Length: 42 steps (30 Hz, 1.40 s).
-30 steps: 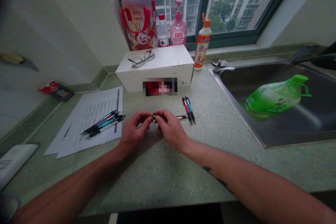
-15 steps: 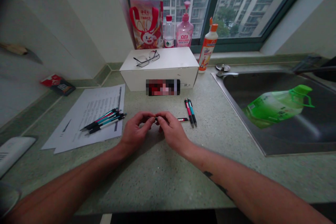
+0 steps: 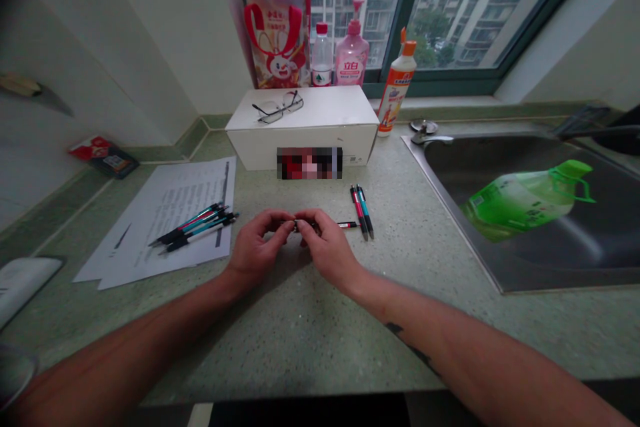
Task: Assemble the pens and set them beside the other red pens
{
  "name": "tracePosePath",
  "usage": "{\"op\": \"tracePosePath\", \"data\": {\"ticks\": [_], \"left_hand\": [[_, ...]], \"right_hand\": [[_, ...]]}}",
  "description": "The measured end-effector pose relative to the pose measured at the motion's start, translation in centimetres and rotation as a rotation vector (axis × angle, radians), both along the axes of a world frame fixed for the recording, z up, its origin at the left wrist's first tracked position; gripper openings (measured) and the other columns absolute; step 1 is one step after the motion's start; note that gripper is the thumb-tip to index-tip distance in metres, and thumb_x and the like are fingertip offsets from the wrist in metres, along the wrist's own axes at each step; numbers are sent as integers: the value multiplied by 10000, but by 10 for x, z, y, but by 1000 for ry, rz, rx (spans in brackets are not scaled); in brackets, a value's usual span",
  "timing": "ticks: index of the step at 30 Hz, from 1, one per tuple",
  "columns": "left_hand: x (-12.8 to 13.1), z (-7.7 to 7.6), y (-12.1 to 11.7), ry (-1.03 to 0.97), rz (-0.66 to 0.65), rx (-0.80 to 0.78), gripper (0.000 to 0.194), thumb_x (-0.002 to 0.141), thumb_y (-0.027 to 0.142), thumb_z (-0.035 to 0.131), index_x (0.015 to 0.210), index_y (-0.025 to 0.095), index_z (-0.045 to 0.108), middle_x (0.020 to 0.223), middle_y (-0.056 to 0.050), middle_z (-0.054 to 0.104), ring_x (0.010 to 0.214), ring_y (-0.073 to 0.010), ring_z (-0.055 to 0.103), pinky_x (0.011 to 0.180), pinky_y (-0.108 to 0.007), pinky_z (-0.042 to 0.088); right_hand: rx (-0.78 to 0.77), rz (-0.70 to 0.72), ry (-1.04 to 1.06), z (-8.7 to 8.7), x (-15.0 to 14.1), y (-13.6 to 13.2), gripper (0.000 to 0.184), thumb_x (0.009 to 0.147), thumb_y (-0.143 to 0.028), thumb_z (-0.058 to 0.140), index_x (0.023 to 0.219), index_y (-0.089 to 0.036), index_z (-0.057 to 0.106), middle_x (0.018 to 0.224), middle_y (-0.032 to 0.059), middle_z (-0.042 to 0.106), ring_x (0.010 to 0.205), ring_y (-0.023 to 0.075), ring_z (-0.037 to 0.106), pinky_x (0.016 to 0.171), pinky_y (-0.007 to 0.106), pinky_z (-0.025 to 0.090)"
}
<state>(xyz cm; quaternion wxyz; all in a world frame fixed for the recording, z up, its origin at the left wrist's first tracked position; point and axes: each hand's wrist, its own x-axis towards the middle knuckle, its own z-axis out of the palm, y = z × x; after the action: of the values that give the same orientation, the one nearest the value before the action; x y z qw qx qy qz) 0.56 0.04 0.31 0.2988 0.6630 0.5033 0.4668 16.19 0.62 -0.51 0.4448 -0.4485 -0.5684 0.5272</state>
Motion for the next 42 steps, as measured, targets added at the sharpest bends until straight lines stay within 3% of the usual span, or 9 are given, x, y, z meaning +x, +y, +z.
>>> {"op": "tracePosePath", "data": {"ticks": [25,37,42], "left_hand": [[1,0,-1,-2,14,10,141,905,282,603,938,179,693,858,-44,714,722,-155,631,698,-285,519],[0,0,-1,15,15,7,143,901,290,605,926,180,693,852,-47,717,733,-164,631,706,-295,520],[1,0,-1,-6,11,1,152,907,302,607,937,182,696,848,-44,716,722,-160,633,702,-292,520]], "right_hand": [[46,-59,-21,0,3,-1,275,867,-392,624,1069,-205,630,946,48,651,718,154,585,580,287,468],[-8,-31,30,2,2,1,324,893,-497,581,995,-195,641,752,3,610,606,133,543,523,268,432],[-8,-34,23,3,1,0,331,886,-510,581,989,-200,639,760,5,606,610,131,538,515,264,423]]}}
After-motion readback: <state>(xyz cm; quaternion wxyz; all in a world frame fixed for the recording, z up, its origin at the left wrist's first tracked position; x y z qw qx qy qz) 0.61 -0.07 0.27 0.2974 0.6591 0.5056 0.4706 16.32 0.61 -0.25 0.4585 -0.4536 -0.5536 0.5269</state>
